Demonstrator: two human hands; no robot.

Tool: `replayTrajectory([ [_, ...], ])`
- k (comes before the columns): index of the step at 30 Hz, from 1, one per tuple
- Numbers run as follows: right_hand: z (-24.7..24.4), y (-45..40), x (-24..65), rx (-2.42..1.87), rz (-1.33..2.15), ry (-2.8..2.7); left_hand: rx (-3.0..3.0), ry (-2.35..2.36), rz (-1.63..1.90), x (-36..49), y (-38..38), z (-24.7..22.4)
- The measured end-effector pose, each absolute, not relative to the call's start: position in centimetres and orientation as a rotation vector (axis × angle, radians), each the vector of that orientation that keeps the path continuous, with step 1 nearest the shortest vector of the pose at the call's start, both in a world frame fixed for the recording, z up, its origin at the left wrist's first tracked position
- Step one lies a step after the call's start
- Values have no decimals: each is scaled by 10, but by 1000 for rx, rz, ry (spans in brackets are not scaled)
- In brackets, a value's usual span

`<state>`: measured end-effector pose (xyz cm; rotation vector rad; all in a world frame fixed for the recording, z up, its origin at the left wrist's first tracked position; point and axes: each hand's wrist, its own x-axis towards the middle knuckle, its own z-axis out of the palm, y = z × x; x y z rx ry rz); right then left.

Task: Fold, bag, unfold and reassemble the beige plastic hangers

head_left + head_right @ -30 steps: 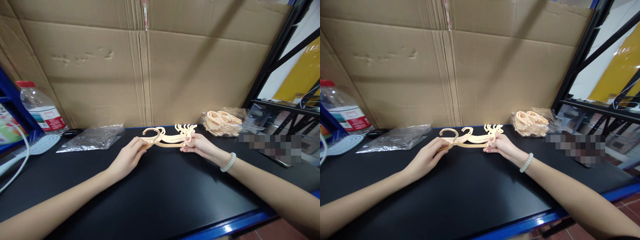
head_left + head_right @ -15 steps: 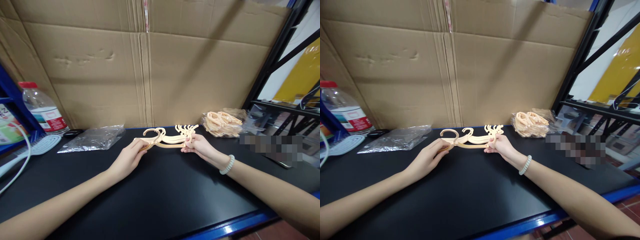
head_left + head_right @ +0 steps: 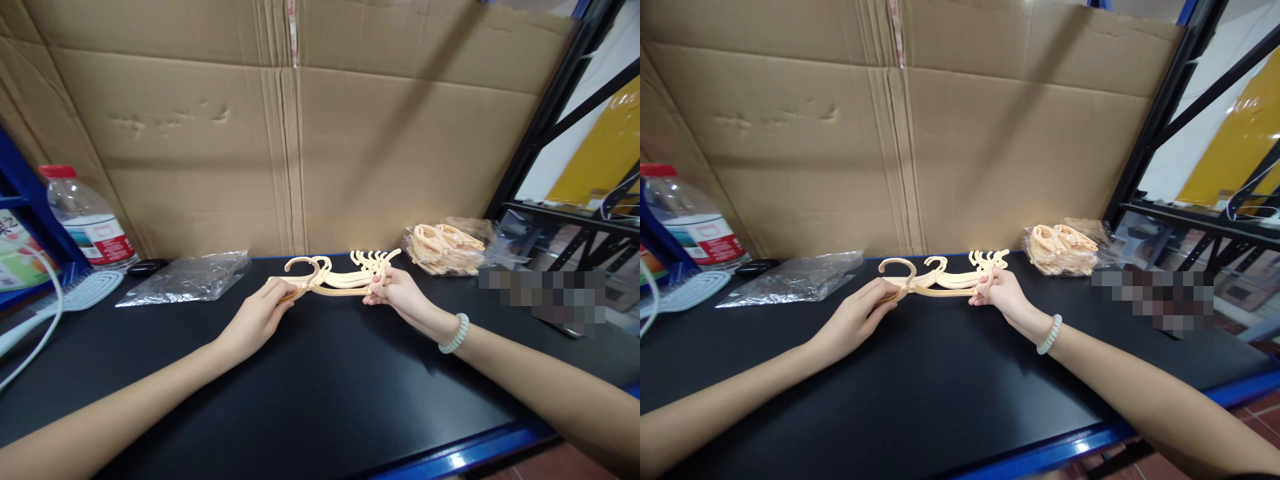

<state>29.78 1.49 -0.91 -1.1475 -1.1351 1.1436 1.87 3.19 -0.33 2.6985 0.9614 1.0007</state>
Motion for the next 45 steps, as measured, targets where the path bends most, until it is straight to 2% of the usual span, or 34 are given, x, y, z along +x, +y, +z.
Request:
replayTrajectory([
  [26, -9, 10, 291, -1063, 969, -1101, 2664, 967, 1024, 18, 31, -5],
  [45, -4, 26, 313, -805, 1240, -1061, 2532, 1195, 1207, 16, 39, -11],
])
